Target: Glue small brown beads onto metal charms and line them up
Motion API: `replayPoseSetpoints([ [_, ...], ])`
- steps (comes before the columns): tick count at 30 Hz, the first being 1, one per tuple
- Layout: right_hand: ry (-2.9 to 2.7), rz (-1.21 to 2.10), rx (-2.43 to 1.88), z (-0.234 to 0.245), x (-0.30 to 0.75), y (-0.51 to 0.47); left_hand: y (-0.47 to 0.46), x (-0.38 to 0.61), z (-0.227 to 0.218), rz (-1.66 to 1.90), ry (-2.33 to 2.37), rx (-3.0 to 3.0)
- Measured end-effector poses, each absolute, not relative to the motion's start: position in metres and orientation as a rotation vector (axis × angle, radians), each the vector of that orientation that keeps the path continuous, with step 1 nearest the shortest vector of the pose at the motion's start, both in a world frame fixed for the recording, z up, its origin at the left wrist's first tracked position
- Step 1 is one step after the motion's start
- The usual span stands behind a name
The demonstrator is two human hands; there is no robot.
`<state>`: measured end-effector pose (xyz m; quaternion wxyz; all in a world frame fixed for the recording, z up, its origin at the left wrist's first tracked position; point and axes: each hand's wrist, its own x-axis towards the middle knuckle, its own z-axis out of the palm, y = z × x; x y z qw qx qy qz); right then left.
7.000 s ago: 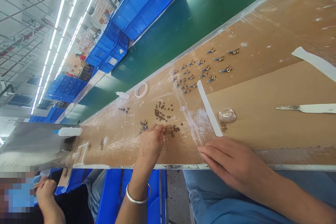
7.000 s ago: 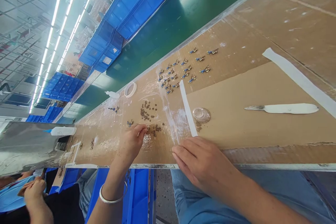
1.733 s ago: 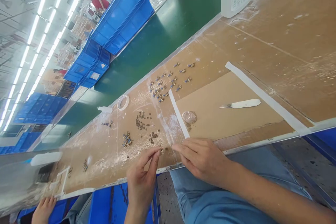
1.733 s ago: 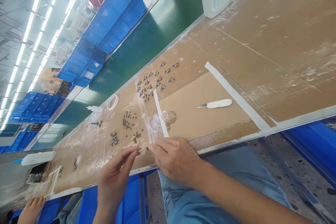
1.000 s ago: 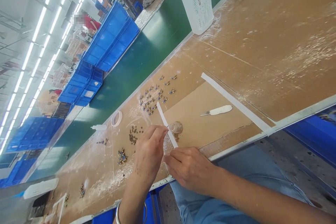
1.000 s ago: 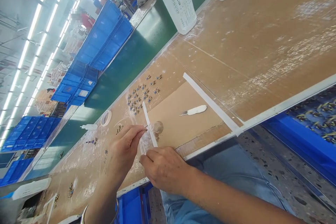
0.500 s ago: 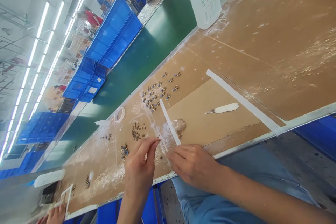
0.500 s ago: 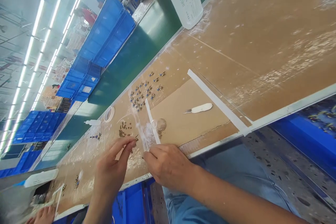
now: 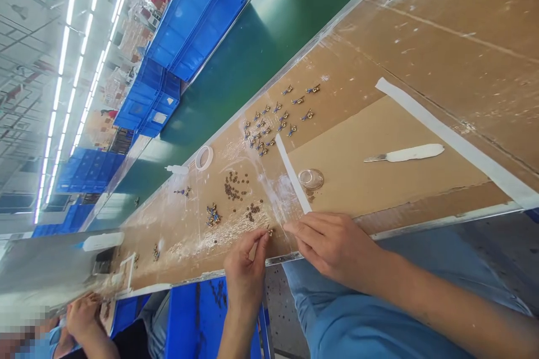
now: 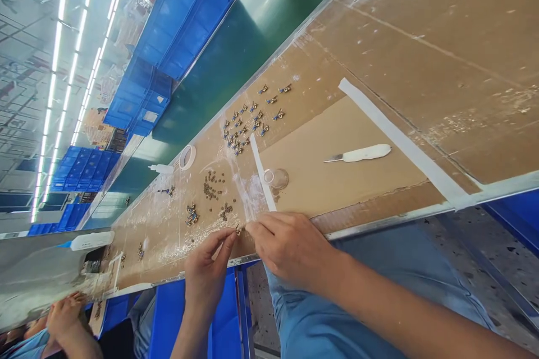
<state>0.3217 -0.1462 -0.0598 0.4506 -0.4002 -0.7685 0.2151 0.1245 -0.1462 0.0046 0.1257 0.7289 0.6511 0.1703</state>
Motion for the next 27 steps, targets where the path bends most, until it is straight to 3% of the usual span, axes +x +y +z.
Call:
replayPoseSetpoints([
  [27,-1.902,0.481,-0.986,-0.0619,0.3207,-0.1435,-0.1416,0.1270,0.0032,0.327,1.738,2.506],
])
